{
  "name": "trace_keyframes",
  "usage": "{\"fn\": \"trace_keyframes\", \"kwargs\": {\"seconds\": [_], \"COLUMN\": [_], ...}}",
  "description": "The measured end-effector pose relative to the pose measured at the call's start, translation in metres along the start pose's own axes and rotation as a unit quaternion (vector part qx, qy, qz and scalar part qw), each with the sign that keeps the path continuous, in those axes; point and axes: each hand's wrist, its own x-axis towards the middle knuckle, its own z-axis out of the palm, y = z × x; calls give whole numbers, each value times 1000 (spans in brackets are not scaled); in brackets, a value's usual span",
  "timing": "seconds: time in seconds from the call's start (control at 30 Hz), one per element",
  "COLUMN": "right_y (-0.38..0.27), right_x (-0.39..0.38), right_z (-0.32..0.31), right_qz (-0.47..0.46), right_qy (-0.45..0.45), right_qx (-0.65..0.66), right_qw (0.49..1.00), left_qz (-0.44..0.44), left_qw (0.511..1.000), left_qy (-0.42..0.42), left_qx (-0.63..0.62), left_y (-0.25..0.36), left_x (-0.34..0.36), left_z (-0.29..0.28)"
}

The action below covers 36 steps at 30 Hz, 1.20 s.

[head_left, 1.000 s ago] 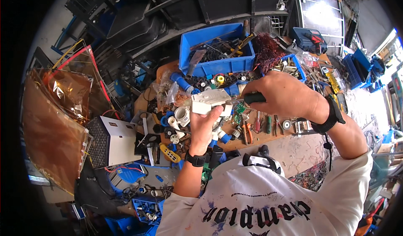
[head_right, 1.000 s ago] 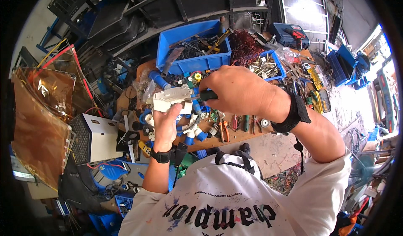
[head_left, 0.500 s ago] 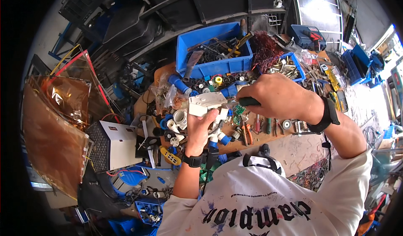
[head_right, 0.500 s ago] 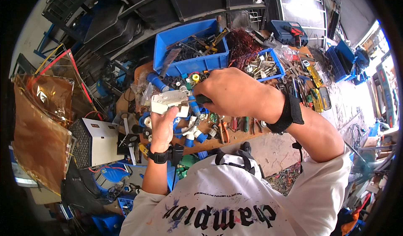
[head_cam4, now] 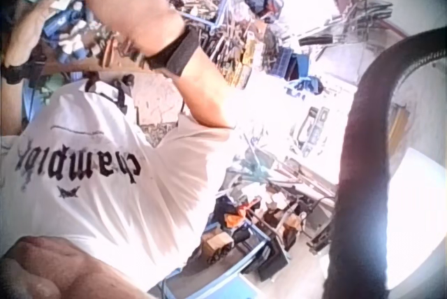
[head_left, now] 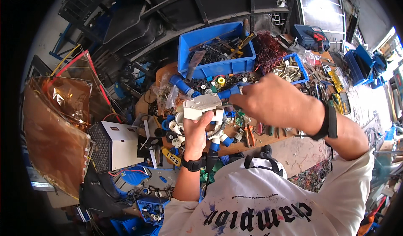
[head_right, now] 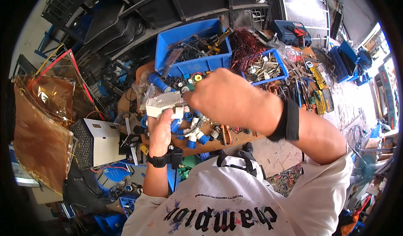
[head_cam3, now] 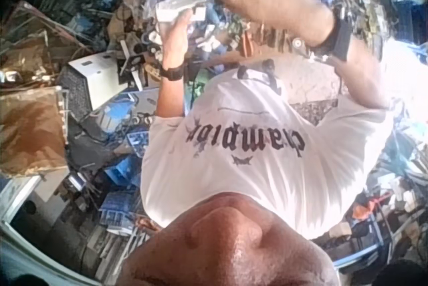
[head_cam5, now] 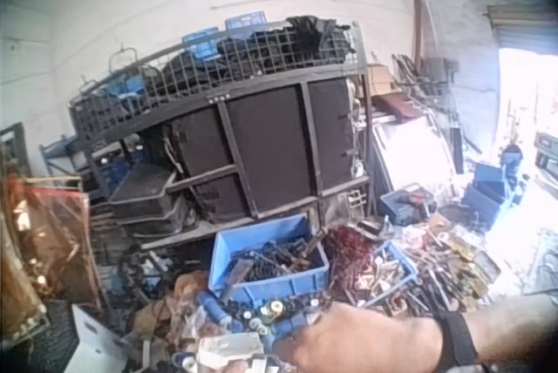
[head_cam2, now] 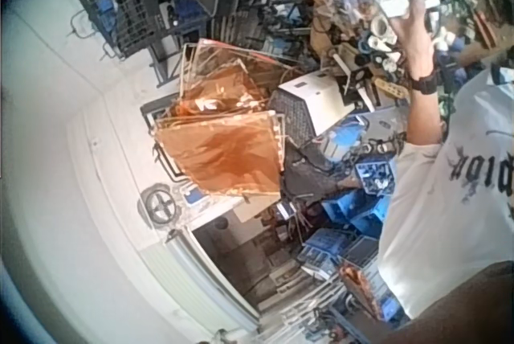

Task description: The person uses a screwdriver to repeatedly scrape and clean the internal contacts of a white plastic electrical component. They rotate the object to access different sides and continue the scraping motion throughout the clip.

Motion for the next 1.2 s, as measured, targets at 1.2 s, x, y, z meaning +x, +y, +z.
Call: {"fn": "trace_keyframes", "kwargs": {"seconds": [1.2], "right_y": [-49], "right_x": [-41], "right_z": [14], "right_qz": [145], "right_qy": [263], "right_qx": [389], "right_qw": [871], "left_qz": [-89], "left_qw": [953], "left_qy": [-159], "left_qx": [-241], "left_y": [43], "left_x": [-37], "left_z": [40]}}
